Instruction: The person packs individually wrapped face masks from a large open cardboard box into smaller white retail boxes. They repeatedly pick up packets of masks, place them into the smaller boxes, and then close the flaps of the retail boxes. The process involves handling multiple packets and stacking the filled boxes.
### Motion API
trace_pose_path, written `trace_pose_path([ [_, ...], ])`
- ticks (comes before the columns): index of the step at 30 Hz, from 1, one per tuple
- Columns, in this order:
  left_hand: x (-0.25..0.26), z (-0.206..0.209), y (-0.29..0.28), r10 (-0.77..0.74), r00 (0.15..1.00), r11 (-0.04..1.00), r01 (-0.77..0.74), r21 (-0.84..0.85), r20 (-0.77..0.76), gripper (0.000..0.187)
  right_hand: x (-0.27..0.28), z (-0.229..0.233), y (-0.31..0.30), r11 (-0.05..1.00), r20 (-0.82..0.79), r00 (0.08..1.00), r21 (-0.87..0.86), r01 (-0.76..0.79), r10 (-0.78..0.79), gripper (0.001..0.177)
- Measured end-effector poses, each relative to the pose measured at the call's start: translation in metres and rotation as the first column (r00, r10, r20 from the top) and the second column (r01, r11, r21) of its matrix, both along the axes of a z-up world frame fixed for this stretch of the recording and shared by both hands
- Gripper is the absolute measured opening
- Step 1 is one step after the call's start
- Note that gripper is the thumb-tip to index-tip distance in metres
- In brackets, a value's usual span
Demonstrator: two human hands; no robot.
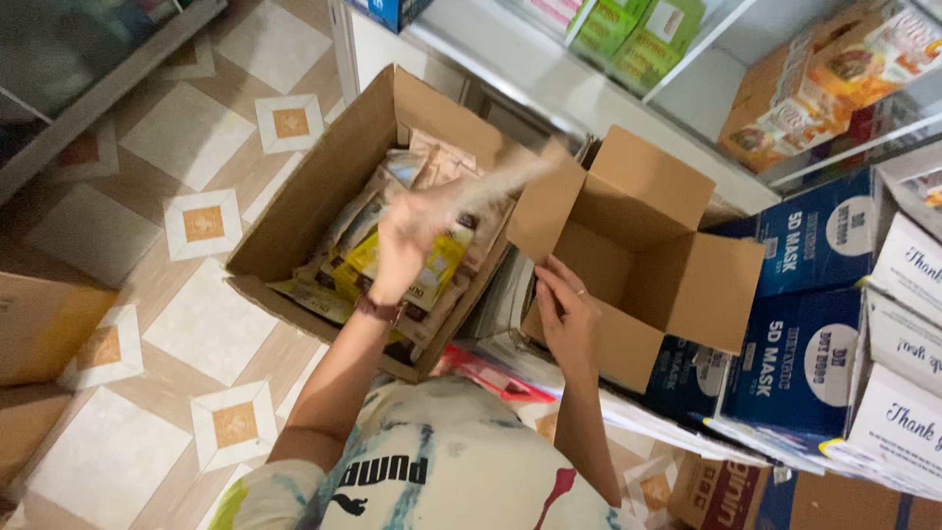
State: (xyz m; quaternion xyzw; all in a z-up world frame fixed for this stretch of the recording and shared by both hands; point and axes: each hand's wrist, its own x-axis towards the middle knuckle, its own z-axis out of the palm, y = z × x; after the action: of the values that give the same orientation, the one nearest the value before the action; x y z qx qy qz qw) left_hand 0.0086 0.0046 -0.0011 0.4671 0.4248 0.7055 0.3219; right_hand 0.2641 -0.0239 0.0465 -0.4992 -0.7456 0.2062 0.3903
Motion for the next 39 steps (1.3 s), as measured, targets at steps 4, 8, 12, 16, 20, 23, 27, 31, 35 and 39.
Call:
trace_pose_path([
  [4,0.019,0.0,0.019,-0.263,0.482,0.943,0.311,0.118,0.836,0.039,0.004,-0.009,0.0,0.999,-0.061,0.998,-0.05,-0.006,0.003,0.019],
  [8,0.029,0.009,0.021,-0.286,0.362,0.931,0.326,0.167,0.887,0.04,0.015,-0.021,0.004,0.989,-0.177,0.984,-0.138,-0.051,0.026,0.02],
  [12,0.028,0.016,0.015,-0.334,0.354,0.921,0.32,0.222,0.874,0.044,0.024,-0.029,0.007,0.979,-0.178,0.981,-0.171,-0.111,0.08,0.022],
  [16,0.033,0.026,0.017,-0.422,0.261,0.862,0.414,0.294,0.869,0.048,0.035,-0.03,0.013,0.948,-0.235,0.963,-0.255,-0.189,0.129,0.027],
  [20,0.059,0.052,0.015,-0.434,0.872,0.889,0.375,0.263,0.227,0.051,0.07,-0.04,0.019,0.864,-0.674,0.738,-0.355,-0.357,0.028,0.044],
  [23,0.077,0.069,0.021,-0.187,0.851,0.837,0.399,0.373,-0.49,0.041,0.109,-0.037,0.025,0.849,-0.949,0.315,-0.182,-0.496,-0.019,0.061],
  [27,0.11,0.071,0.028,0.006,0.66,0.816,0.431,0.385,-0.751,0.044,0.134,-0.01,0.027,0.868,-0.919,0.336,-0.329,-0.372,-0.205,0.068],
  [31,0.13,0.057,0.035,-0.009,0.606,0.825,0.454,0.336,-0.796,0.049,0.132,0.002,0.04,0.885,-0.837,0.516,-0.37,-0.283,-0.185,0.06],
  [35,0.142,0.034,0.042,-0.458,0.769,0.808,0.57,0.152,-0.447,0.066,0.136,0.014,0.059,0.896,-0.82,0.511,-0.4,-0.191,-0.257,0.049],
  [39,0.124,0.015,0.047,-0.732,0.507,0.641,0.739,0.208,0.456,0.054,0.158,0.023,0.067,0.963,-0.781,0.601,-0.26,-0.069,-0.168,0.044],
])
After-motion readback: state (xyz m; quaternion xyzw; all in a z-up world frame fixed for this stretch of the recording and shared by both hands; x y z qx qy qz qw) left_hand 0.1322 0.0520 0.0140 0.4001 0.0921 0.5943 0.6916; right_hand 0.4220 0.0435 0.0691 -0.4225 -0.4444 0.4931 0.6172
